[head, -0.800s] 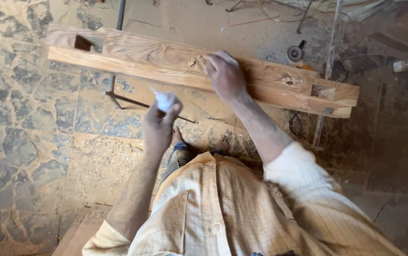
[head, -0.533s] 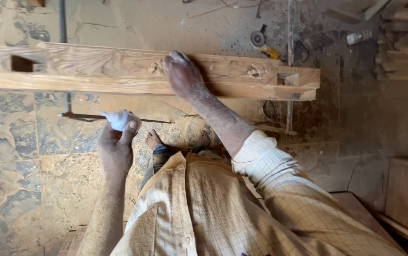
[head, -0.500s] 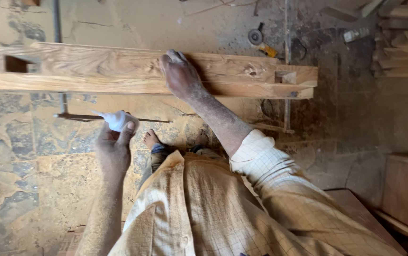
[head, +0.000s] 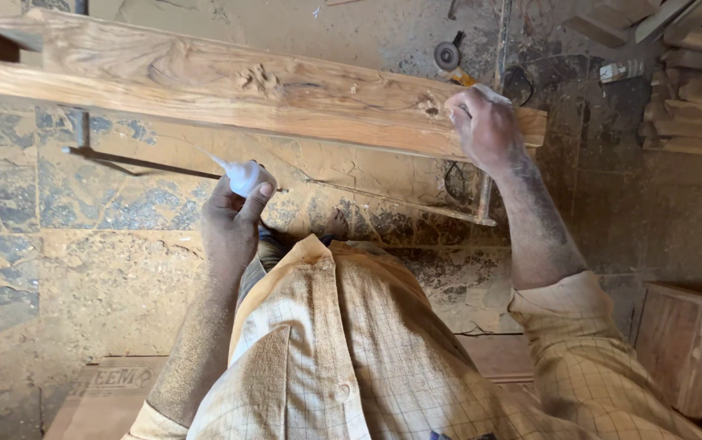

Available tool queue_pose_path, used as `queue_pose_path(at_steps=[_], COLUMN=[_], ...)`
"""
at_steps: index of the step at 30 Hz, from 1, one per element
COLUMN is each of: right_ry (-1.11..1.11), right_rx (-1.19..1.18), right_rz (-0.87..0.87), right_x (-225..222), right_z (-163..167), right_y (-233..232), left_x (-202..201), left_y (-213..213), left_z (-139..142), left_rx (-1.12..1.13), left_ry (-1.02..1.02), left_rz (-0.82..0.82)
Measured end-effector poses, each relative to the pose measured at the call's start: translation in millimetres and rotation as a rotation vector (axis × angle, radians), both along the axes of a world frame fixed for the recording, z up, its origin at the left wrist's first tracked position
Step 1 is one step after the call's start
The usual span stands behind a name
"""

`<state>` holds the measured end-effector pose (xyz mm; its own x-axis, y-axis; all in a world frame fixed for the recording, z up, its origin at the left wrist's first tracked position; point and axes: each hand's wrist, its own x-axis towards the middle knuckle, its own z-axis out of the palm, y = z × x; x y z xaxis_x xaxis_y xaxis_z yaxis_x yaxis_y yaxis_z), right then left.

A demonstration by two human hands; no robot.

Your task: The person applies wood glue from a squeeze bottle into holes and defects on the surface of wooden rails, then presses sawdust from a tin into the glued holes by hand, working along the boards one section at a time.

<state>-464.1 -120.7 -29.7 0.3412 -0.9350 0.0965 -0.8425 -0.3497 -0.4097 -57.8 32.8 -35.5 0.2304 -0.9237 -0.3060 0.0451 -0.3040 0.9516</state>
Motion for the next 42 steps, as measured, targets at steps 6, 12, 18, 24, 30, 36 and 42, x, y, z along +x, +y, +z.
queue_pose_path(at_steps=[6, 12, 18, 24, 30, 36, 42], right_ry=[0.107, 0.129, 0.129, 0.111, 0.040, 0.006, 0.023], right_rx=[0.024, -0.126, -0.101, -0.067, -0.128, -0.106, -0.201], right_rz=[0.031, 0.147, 0.185, 0.191, 0.239, 0.169, 0.194], right_x=[-1, 11, 12, 16, 21, 27, 23], right_z=[-9, -3, -8, -12, -6, -5, -10], right_y=[-11, -19, -22, -23, -17, -14, -16], left_x=[-23, -26, -30, -34, -36, -36, -40], left_y=[12, 22, 29, 32, 31, 29, 30], left_z=[1, 18, 25, 19, 16, 18, 21], left_rx=[-0.031, 0.076, 0.115, 0.127, 0.082, 0.061, 0.063], left_ry=[0.125, -0.055, -0.083, -0.108, -0.109, -0.092, -0.107], left_rz=[0.033, 0.045, 0.079, 0.081, 0.082, 0.082, 0.077])
